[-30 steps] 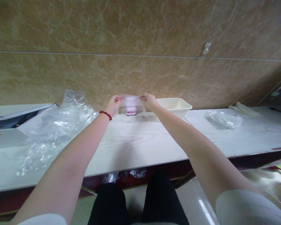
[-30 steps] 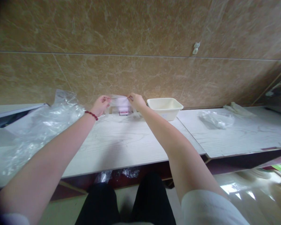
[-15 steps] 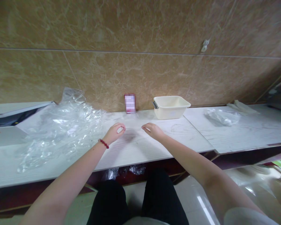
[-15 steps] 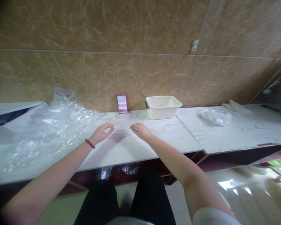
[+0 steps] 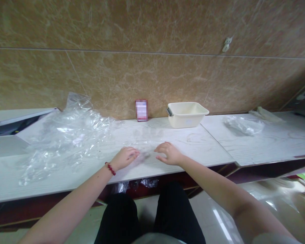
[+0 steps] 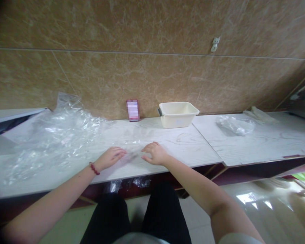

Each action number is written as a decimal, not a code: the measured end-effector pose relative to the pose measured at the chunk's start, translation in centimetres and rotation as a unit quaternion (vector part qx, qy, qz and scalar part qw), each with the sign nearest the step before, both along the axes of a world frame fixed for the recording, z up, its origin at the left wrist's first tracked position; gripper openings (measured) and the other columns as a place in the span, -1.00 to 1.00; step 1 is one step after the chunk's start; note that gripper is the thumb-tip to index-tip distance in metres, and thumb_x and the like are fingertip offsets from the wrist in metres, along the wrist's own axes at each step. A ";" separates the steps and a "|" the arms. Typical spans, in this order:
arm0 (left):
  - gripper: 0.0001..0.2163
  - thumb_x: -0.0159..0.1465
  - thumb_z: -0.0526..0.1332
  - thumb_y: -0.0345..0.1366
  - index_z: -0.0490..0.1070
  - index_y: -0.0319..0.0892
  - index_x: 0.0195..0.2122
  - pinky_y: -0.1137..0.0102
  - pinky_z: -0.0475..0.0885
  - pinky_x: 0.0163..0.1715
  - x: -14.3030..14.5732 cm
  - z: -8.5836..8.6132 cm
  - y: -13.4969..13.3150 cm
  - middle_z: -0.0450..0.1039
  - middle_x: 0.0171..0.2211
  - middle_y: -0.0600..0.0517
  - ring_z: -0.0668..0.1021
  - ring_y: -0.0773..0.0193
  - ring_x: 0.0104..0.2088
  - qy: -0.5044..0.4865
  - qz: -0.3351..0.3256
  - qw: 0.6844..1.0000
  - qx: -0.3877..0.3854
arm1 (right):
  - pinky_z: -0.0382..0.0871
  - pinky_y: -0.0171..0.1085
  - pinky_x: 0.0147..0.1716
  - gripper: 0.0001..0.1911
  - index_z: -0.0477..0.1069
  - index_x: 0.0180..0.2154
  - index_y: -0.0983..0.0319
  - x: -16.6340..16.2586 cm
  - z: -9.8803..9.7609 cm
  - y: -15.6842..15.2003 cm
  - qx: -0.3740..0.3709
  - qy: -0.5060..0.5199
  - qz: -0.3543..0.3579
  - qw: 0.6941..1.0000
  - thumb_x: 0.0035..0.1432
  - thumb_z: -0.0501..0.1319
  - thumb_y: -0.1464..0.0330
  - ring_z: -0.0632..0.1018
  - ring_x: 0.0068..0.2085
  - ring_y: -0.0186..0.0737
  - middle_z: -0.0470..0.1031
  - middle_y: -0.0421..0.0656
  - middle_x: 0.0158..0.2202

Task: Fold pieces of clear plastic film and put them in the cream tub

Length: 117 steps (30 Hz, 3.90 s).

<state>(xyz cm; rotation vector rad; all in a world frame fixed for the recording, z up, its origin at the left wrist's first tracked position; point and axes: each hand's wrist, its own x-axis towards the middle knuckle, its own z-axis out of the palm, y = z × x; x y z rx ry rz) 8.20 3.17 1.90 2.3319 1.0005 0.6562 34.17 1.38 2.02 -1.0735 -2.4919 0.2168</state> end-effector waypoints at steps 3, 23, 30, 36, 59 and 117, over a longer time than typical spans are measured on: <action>-0.72 0.15 -0.02 -0.19 0.39 -0.09 -0.20 0.25 0.14 -0.06 2.1 -0.6 2.0 0.42 -0.21 -0.05 0.39 0.16 -0.17 0.022 0.029 0.999 0.040 | 0.10 -0.21 -0.04 -0.65 0.31 -0.12 0.26 -1.5 -0.3 2.9 0.000 0.009 -0.045 0.999 0.14 -0.08 0.27 0.33 -0.07 -0.24 0.37 -0.06 -0.14; -0.56 0.16 -0.09 -0.17 0.09 -0.23 0.05 0.34 0.20 -0.11 -2.6 -1.2 10.7 0.24 -0.01 -0.15 0.34 0.18 -0.05 0.242 0.296 0.924 0.008 | -0.23 0.23 -0.06 -0.38 -0.17 0.13 0.02 -4.5 -0.4 8.1 -0.122 -0.153 -0.234 0.952 0.06 -0.23 -0.02 -0.11 0.15 0.09 -0.15 -0.15 0.18; -0.61 -0.01 0.07 -0.07 0.35 -0.26 -0.26 0.42 0.30 -0.43 -5.6 -1.3 10.0 0.44 -0.33 -0.11 0.47 0.19 -0.36 0.240 0.301 0.916 -0.110 | 0.18 -0.26 -0.16 -0.70 0.32 -0.15 0.20 -8.1 2.5 9.5 -0.106 -0.086 -0.144 0.980 0.08 -0.04 0.36 0.37 -0.15 -0.23 0.36 -0.06 -0.18; -0.80 0.01 0.01 -0.28 0.37 -0.22 -0.60 0.45 0.22 -0.50 -3.9 -0.6 8.9 0.42 -0.57 -0.02 0.43 0.28 -0.50 0.251 0.227 0.936 -0.098 | 0.20 -0.41 -0.34 -0.78 0.40 -0.30 0.26 -10.6 -0.4 8.8 -0.119 -0.003 -0.031 0.992 0.02 0.03 0.45 0.39 -0.37 -0.37 0.39 -0.14 -0.40; -0.74 -0.13 0.19 -0.30 0.19 -0.18 -0.39 0.42 0.34 -0.51 -2.8 0.0 8.1 0.30 -0.58 0.15 0.43 0.34 -0.53 -0.141 0.264 0.926 -0.230 | 0.20 -0.34 -0.33 -0.63 0.22 -0.04 0.06 -11.3 -2.4 8.7 -0.093 -0.038 -0.036 0.994 0.09 -0.05 0.35 0.39 -0.29 -0.30 0.33 -0.15 -0.28; -0.56 0.04 0.02 0.07 0.31 0.07 -0.09 0.24 0.01 0.01 -1.5 -1.3 7.5 0.15 0.04 -0.01 0.17 0.08 0.04 0.223 0.094 0.970 0.003 | 0.23 -0.39 -0.31 -0.74 0.47 -0.40 0.25 -6.2 0.5 11.0 -0.140 -0.091 0.041 0.985 -0.14 0.07 0.55 0.40 -0.32 -0.32 0.40 -0.13 -0.37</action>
